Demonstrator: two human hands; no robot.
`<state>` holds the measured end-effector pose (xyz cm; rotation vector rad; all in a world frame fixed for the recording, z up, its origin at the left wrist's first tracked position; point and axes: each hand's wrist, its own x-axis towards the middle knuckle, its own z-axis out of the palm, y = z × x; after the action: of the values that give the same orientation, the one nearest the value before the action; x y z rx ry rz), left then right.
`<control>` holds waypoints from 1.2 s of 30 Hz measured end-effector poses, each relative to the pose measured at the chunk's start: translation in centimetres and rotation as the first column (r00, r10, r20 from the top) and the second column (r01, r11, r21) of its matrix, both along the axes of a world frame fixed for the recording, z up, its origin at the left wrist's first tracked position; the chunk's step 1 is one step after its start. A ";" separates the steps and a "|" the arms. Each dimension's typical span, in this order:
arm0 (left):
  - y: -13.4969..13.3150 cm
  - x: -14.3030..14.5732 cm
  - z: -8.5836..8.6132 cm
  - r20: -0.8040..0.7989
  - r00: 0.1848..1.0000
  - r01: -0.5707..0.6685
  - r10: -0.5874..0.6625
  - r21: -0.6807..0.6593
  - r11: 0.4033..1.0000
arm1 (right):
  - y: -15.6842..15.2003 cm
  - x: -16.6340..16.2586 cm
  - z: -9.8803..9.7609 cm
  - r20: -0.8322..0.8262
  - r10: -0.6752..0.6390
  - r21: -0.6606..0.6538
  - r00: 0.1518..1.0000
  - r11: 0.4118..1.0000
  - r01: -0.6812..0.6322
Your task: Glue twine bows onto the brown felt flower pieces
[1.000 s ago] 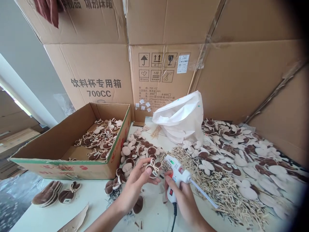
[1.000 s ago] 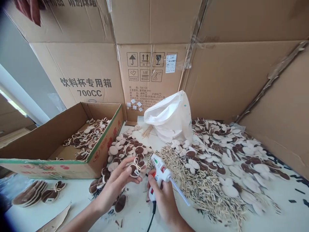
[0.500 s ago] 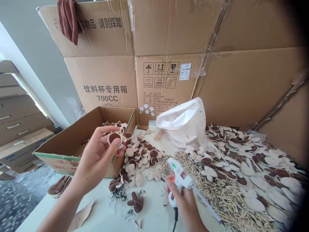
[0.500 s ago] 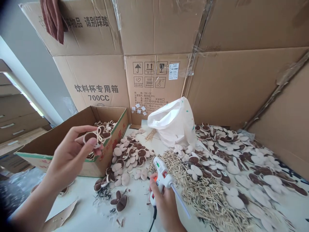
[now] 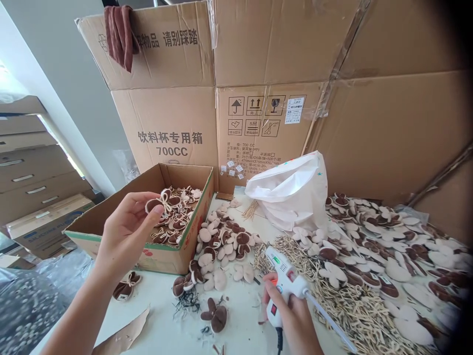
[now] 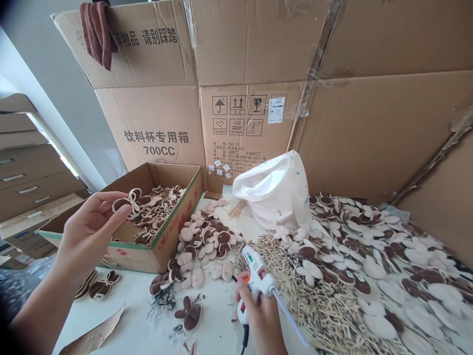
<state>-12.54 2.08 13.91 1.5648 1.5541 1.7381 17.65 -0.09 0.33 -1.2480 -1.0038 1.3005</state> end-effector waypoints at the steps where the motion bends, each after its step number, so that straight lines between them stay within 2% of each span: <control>1: 0.2 -0.2 -0.2 -0.010 1.000 0.002 -0.002 -0.010 1.000 | 0.0 0.0 0.0 -0.004 -0.004 0.004 1.000 1.000 0.004; 4: 0.6 -0.7 -0.5 -0.052 0.998 -0.030 0.030 -0.001 1.000 | 0.1 0.1 0.2 -0.026 -0.022 0.001 0.999 1.000 0.022; 7: 0.4 -0.6 -0.3 -0.050 0.992 -0.112 0.117 0.084 0.990 | 0.2 0.0 0.2 -0.043 -0.034 -0.016 0.999 0.999 0.033; 10: -0.7 -0.1 -0.2 -0.003 0.976 -0.213 0.216 0.146 0.966 | 0.1 0.0 0.2 -0.053 -0.021 -0.014 0.998 1.000 0.020; 12: -1.9 0.3 -0.7 -0.075 0.970 -0.217 0.231 0.157 0.963 | 0.0 -0.1 0.2 -0.052 -0.011 -0.009 0.999 1.000 0.011; 13: -2.4 0.6 -1.2 -0.158 0.968 -0.172 0.194 0.145 0.974 | -0.1 -0.2 0.2 -0.051 -0.010 -0.010 0.999 1.000 0.010; 15: -3.5 1.6 -2.8 -0.408 0.913 0.025 -0.012 0.027 0.999 | -0.2 -0.3 0.4 -0.064 -0.012 -0.018 0.998 1.000 0.011; 16: -3.9 2.1 -3.8 -0.526 0.832 0.143 -0.174 -0.100 0.985 | -0.3 -0.4 0.5 -0.078 -0.011 -0.021 0.997 1.000 0.009; 17: -4.2 2.8 -4.8 -0.604 0.721 0.242 -0.340 -0.241 0.940 | -0.4 -0.5 0.5 -0.090 -0.006 -0.019 0.996 1.000 0.005; 18: -4.4 3.5 -5.9 -0.648 0.605 0.287 -0.462 -0.364 0.886 | -0.5 -0.5 0.6 -0.098 0.000 -0.016 0.995 1.000 -0.002; 19: -4.6 4.1 -7.0 -0.670 0.530 0.280 -0.519 -0.439 0.853 | -0.5 -0.5 0.5 -0.099 0.009 -0.010 0.995 1.000 -0.010; 21: -4.8 5.1 -9.0 -0.663 0.464 0.233 -0.587 -0.549 0.803 | -0.7 -0.6 0.3 -0.081 0.028 -0.003 0.996 1.000 -0.028; 24: -4.9 5.9 -11.0 -0.627 0.449 0.190 -0.636 -0.628 0.754 | -1.0 -0.7 -0.3 -0.054 0.059 -0.020 0.997 0.998 -0.060; 28: -4.7 6.1 -11.9 -0.595 0.455 0.179 -0.663 -0.668 0.722 | -1.6 -1.1 -1.3 -0.008 0.125 -0.033 0.992 0.992 -0.126; 33: -3.9 6.4 -11.1 -0.537 0.434 0.259 -0.724 -0.695 0.670 | -2.3 -1.2 -2.4 0.078 0.136 0.005 0.988 0.991 -0.137; 36: -2.9 6.4 -9.9 -0.441 0.501 0.332 -0.745 -0.697 0.636 | -2.4 -1.2 -3.2 0.069 0.134 0.011 0.989 0.991 -0.135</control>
<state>-6.16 -0.81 3.97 2.1847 1.3353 0.2435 16.49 -2.54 -2.85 -1.2370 -1.1618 1.3579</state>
